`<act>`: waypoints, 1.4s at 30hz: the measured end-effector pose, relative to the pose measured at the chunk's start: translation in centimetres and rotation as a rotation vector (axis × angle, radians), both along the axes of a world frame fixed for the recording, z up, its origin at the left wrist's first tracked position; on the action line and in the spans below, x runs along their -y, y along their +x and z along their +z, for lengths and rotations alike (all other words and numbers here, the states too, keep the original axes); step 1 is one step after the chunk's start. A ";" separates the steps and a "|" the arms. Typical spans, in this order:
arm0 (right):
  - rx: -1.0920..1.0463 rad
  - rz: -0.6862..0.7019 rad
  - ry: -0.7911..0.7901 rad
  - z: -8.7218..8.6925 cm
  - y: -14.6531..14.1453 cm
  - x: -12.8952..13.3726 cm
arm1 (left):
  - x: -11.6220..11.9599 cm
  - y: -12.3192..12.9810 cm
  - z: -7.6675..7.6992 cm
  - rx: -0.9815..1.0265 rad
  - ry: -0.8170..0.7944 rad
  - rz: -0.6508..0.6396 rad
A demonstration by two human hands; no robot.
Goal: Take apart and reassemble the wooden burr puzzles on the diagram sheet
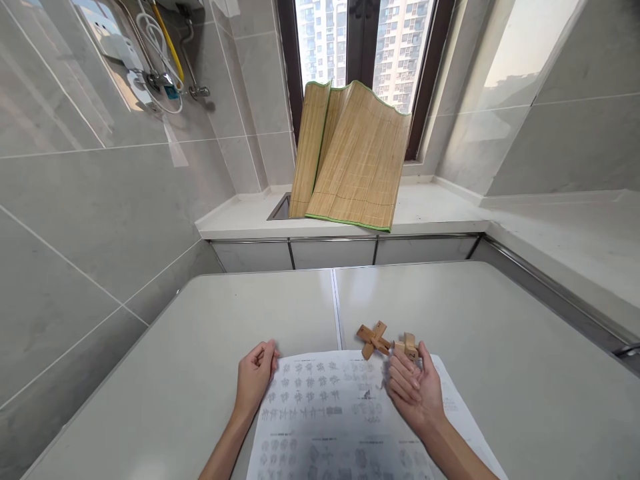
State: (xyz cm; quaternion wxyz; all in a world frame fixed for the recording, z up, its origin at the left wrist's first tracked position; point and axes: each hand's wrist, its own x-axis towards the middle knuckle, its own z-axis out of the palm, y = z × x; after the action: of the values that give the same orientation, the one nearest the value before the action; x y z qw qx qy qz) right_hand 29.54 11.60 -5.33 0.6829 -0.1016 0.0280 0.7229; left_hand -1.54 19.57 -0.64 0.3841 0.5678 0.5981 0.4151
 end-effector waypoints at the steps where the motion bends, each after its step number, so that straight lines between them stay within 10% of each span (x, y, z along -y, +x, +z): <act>1: 0.004 -0.002 -0.004 0.0 0.1 -0.1 | 0.0 0.0 0.0 -0.001 0.003 0.000; 16: 0.773 -0.040 0.035 1.8 -2.3 0.7 | 0.6 1.1 1.1 -0.140 0.161 -0.023; 24: 1.105 0.277 0.239 -0.1 -4.1 1.7 | 2.4 7.5 1.0 -0.170 0.188 -0.433; 33: 1.150 0.560 0.399 1.4 -3.7 2.6 | 3.2 11.0 1.8 0.461 -0.229 -1.083; 42: 1.063 0.533 0.417 3.0 -3.3 1.7 | 2.4 9.9 -0.5 0.662 -0.279 -0.865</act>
State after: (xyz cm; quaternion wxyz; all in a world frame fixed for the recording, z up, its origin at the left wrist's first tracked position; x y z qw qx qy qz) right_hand 26.27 9.89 -2.34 0.4053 -0.3151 -0.4832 0.7092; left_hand 8.36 17.22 -1.14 0.7580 0.5446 0.2075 0.2929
